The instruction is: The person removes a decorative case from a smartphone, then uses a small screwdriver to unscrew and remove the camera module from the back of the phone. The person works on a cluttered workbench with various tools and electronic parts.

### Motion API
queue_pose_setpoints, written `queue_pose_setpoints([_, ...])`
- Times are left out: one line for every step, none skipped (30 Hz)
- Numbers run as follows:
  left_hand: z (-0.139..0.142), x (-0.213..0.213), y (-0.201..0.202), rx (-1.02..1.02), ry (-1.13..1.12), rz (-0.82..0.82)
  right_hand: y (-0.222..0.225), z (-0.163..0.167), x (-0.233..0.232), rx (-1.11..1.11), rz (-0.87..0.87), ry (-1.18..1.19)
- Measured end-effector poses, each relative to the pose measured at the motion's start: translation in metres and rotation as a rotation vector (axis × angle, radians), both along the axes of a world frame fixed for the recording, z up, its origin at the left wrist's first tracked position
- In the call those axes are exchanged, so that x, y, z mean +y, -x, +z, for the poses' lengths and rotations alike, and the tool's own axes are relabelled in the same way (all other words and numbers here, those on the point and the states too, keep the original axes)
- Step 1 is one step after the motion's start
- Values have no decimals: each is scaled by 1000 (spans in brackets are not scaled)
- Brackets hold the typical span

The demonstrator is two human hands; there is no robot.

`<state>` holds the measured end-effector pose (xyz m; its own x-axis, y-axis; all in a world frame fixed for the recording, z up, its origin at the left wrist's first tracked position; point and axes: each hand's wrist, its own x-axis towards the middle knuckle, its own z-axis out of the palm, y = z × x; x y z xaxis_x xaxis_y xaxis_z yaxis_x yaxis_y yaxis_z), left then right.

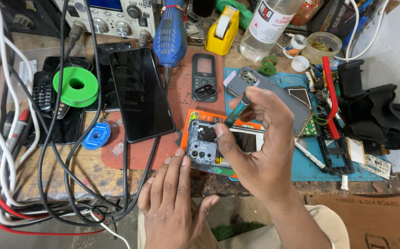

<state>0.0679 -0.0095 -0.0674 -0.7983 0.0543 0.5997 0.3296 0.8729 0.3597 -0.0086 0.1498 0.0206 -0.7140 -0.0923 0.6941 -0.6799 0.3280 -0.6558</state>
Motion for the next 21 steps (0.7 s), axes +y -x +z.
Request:
queue_pose_setpoints([0,0,0,1,2,1,1,0,-1,-21,-18,31])
queue_pose_setpoints([0,0,0,-1,1,-1,1,0,-2,-44,-33,62])
queue_pose_setpoints([0,0,-1,-2,0,-1,1,1,-2,-54,3,59])
queue_pose_setpoints([1,0,-1,-2,0,1,1,2,-2,-63,41,57])
queue_pose_setpoints([1,0,-1,-2,4,3,2,3,-3,-54,43,36])
queue_pose_setpoints([1,-1,-1,0,8,4,2,4,-3,-45,46,15])
queue_pose_setpoints([2,-1,-1,2,10,4,3,5,-4,-14,13,-27])
queue_pose_setpoints([2,0,0,1,6,0,3,5,-5,14,-20,-69])
queue_pose_setpoints([2,0,0,-2,3,-2,2,6,-5,-30,27,-16])
queue_pose_setpoints([2,0,0,-3,0,0,2,6,-5,-72,76,36])
queue_pose_setpoints([2,0,0,-1,0,-4,1,6,-5,-117,127,90])
queue_pose_setpoints([2,-1,0,0,2,-9,1,5,-5,-65,98,41])
queue_pose_setpoints([3,-2,-1,2,4,-16,1,4,-5,-12,66,-8])
queue_pose_setpoints([3,-2,-1,-3,6,-13,1,2,-5,43,32,-57])
queue_pose_setpoints([3,-2,-1,-9,6,-12,1,1,-4,-5,30,-17])
queue_pose_setpoints([3,-2,-2,-17,4,-12,2,0,-3,-54,26,22])
queue_pose_setpoints([3,-2,-1,-20,-1,-13,2,0,-1,-102,20,61])
queue_pose_setpoints([2,-2,-1,-22,-5,-14,2,-1,1,-73,19,44])
queue_pose_setpoints([2,-2,-1,-25,-9,-13,2,-1,3,-45,19,27])
queue_pose_setpoints([2,-2,-2,-29,0,-7,2,-2,3,-25,17,22])
queue_pose_setpoints([2,-2,-1,-30,10,-3,2,-1,4,-4,15,17])
